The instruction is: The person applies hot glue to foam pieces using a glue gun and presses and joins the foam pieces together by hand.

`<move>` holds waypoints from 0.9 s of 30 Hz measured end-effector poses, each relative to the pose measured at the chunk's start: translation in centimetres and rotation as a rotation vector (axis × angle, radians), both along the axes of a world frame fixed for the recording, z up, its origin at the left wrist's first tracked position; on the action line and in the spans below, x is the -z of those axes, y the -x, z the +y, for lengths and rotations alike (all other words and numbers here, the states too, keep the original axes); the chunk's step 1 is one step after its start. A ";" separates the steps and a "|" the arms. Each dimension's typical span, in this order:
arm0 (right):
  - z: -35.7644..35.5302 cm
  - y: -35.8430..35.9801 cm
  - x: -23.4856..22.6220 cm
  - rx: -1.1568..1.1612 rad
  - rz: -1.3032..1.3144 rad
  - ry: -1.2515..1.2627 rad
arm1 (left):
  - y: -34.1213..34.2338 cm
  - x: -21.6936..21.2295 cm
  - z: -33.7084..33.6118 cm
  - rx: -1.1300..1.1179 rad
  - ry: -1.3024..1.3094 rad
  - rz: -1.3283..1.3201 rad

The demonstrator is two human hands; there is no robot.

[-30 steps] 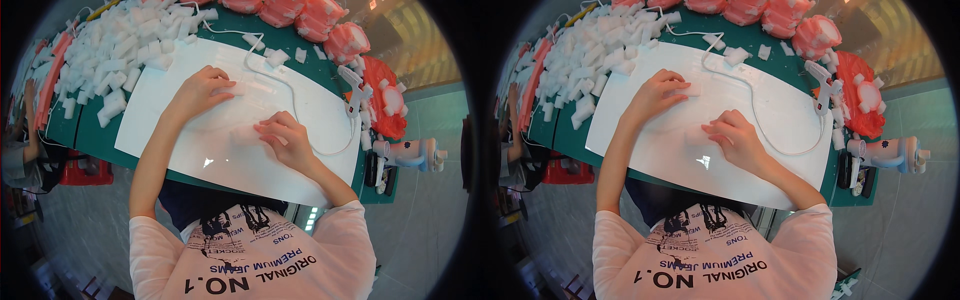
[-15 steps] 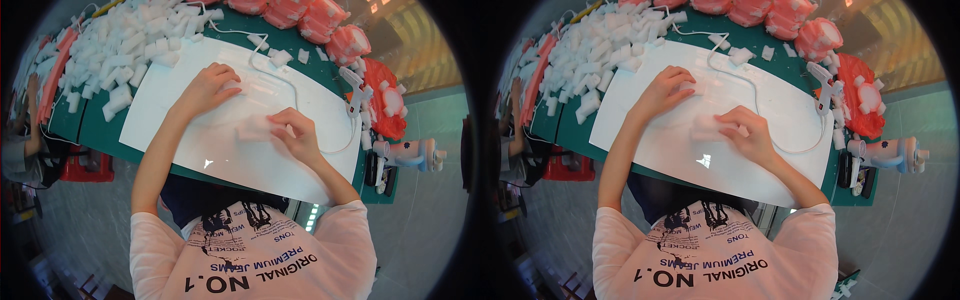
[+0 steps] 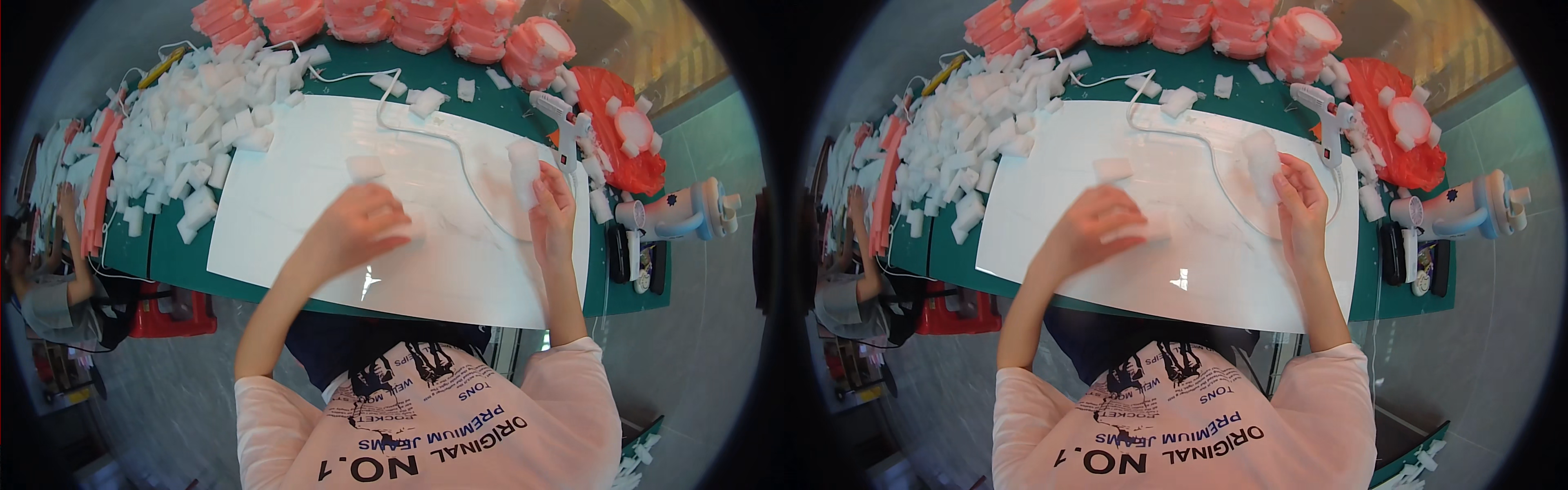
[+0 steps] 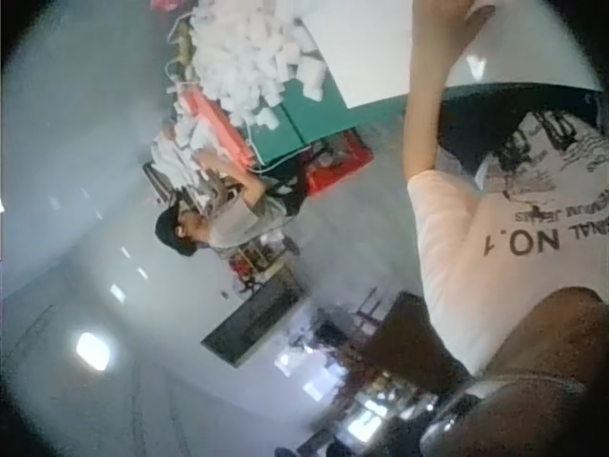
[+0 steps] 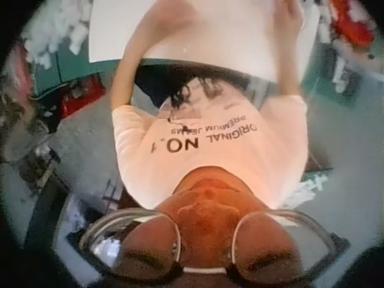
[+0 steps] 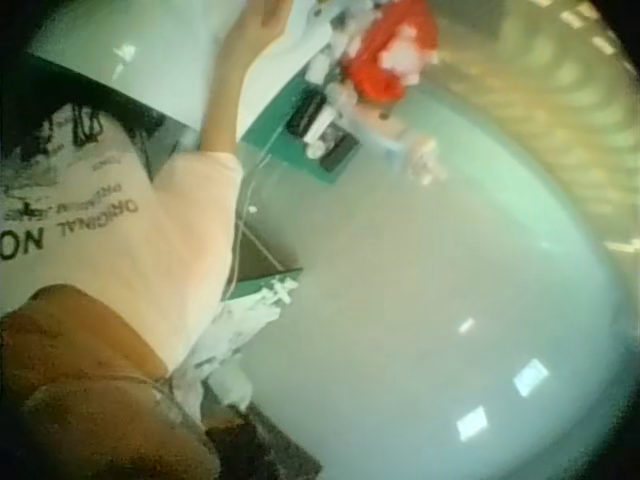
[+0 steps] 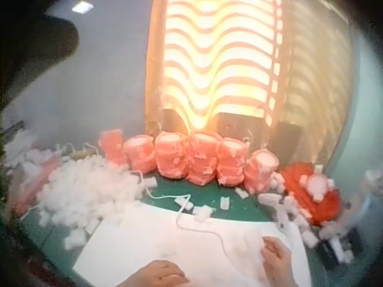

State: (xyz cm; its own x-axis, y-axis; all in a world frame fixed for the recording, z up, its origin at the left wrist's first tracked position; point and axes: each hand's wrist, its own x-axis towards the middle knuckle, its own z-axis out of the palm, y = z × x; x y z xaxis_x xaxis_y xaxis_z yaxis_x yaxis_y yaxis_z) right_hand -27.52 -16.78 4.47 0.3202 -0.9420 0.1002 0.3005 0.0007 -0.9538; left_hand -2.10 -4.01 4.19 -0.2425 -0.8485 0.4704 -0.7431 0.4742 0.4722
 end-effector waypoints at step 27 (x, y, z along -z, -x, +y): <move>0.8 0.7 0.0 -0.222 0.008 -0.141 | 3.9 0.2 2.1 -0.287 -0.088 -0.356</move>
State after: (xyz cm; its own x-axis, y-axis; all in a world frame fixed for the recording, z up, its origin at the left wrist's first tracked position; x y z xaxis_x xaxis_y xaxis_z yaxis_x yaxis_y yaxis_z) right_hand -28.26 -15.97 4.47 0.5212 -0.8529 -0.0308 0.2707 0.1995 -0.9418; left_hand -5.99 -1.95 3.95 -0.1253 -0.9378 0.3237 -0.9615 0.1953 0.1934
